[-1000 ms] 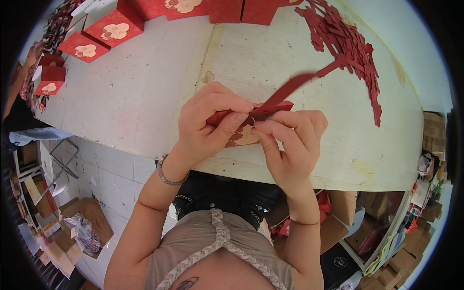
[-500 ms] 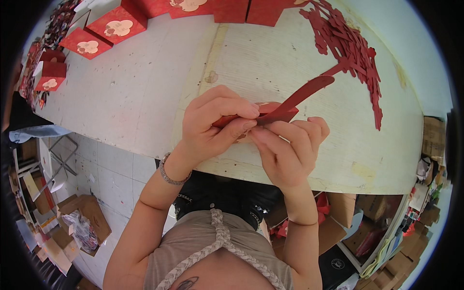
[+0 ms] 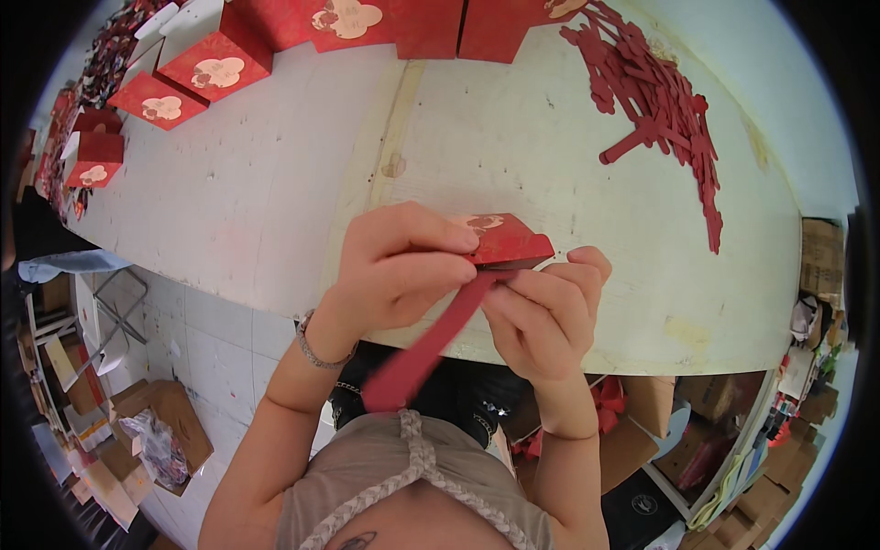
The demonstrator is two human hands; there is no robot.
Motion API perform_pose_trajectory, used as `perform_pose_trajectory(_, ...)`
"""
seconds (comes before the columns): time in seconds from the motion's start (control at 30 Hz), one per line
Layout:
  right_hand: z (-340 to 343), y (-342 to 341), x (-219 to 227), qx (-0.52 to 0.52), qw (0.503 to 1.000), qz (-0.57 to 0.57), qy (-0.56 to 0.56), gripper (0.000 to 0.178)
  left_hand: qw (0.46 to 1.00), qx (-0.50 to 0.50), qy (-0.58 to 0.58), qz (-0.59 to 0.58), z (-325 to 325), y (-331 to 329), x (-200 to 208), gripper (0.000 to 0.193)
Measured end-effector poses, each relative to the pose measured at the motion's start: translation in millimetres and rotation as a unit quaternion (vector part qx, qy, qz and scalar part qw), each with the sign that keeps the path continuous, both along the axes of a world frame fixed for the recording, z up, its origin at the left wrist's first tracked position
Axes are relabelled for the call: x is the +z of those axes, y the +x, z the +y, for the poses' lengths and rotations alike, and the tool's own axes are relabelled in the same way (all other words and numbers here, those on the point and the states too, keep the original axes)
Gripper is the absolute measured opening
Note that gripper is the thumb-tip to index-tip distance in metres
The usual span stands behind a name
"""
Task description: The person assembles small red paper boxes by folding flaps and inserting red sticks. They place small gold beads into the boxes and arrange the finished boxes on the table.
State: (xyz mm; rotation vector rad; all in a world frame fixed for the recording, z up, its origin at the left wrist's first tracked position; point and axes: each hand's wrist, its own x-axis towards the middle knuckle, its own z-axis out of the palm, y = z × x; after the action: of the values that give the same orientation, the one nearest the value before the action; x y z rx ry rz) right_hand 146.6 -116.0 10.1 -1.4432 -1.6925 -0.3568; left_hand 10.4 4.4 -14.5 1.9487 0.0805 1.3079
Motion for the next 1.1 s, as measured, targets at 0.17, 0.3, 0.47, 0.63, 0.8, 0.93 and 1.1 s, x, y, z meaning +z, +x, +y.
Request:
perform_pose_trajectory(0.17,5.9,1.3,1.1,0.043,0.997,0.065,-0.008,0.026,1.000,0.010,0.022,-0.006,-0.9,-2.2,-3.9,0.017)
perform_pose_trajectory(0.3,2.8,0.2,6.4,0.046,0.993,0.093,-0.053,0.025,0.999,0.021,0.048,0.009,1.4,-4.2,-3.8,0.016)
perform_pose_trajectory(0.47,4.5,-3.1,12.8,0.035,0.993,0.080,-0.075,0.024,0.998,0.028,0.047,-0.008,2.2,-4.2,-5.1,0.016)
perform_pose_trajectory(0.63,-6.3,-11.6,17.9,-0.039,0.997,-0.006,-0.070,0.027,0.998,0.028,0.059,-0.028,2.9,-2.3,-4.4,0.018)
perform_pose_trajectory(0.8,-2.5,-8.8,11.5,-0.019,0.998,0.014,-0.062,0.029,0.998,0.029,0.061,-0.011,3.6,-5.6,-2.8,0.018)
perform_pose_trajectory(0.93,-1.6,-12.7,5.4,-0.017,1.000,0.002,-0.017,0.026,1.000,0.008,0.011,-0.022,2.1,-6.3,-2.7,0.018)
perform_pose_trajectory(1.1,0.1,-11.7,4.2,-0.015,0.999,0.014,-0.038,0.028,1.000,0.004,0.003,-0.028,3.7,-7.0,-4.8,0.019)
